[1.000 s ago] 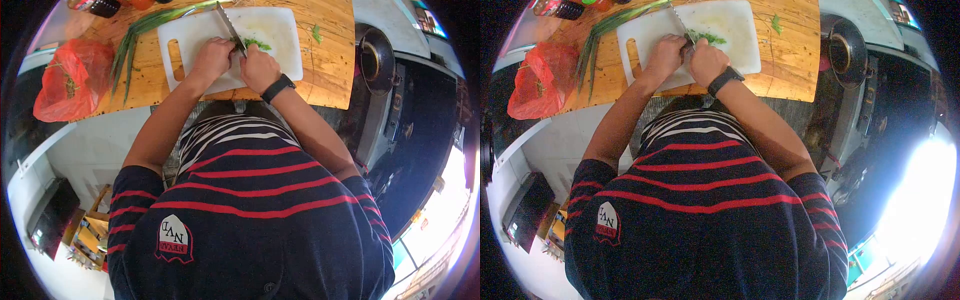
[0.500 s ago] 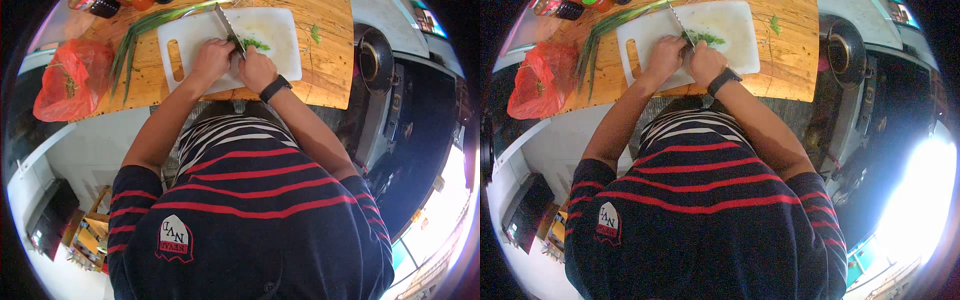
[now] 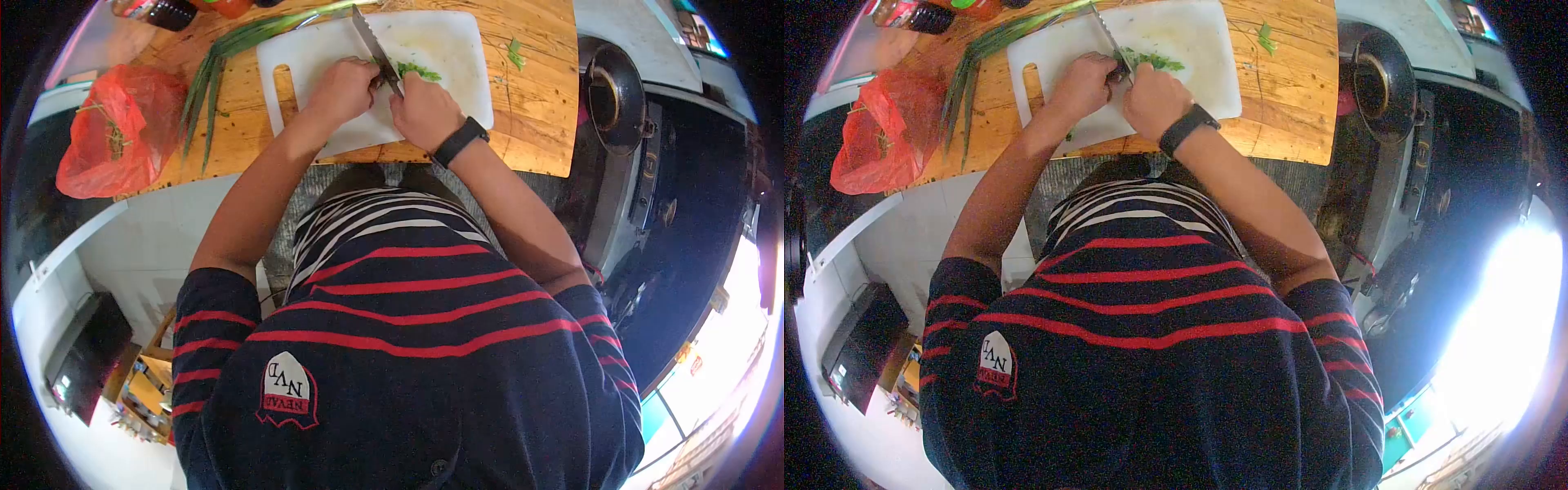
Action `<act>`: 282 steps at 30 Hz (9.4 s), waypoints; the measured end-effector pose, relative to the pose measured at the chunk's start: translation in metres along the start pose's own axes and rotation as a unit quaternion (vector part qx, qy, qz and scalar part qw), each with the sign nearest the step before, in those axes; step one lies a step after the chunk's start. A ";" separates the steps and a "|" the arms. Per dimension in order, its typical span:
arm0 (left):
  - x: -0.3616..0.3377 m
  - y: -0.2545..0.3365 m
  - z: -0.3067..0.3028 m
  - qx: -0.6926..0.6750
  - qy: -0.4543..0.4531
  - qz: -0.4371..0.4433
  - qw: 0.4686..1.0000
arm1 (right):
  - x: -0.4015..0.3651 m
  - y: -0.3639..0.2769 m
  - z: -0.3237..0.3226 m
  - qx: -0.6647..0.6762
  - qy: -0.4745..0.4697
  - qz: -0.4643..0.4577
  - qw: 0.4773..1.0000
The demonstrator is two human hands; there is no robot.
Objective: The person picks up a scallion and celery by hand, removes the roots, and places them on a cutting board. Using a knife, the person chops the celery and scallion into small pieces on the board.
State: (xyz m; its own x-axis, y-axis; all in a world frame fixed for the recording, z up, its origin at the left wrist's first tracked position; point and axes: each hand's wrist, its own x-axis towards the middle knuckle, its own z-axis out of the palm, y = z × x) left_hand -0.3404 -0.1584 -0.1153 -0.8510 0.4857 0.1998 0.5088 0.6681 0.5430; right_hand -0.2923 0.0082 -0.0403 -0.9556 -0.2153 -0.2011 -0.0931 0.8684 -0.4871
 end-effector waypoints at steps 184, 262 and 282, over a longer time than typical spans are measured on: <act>-0.002 -0.008 -0.002 -0.011 -0.005 0.063 0.998 | 0.004 0.001 0.010 0.028 0.031 0.031 0.999; -0.009 -0.013 -0.002 -0.032 0.016 0.080 0.996 | 0.008 0.001 0.022 0.007 0.010 0.017 1.000; -0.014 -0.007 -0.008 -0.009 0.025 0.085 0.996 | -0.002 0.005 0.019 0.005 0.014 0.034 0.999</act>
State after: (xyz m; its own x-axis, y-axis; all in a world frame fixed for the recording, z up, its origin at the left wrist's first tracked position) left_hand -0.3334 -0.1745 -0.1149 -0.7583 0.5618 0.3308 0.6443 0.5682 0.5119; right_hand -0.2861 0.0046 -0.0587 -0.9669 -0.1427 -0.2113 -0.0241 0.8761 -0.4816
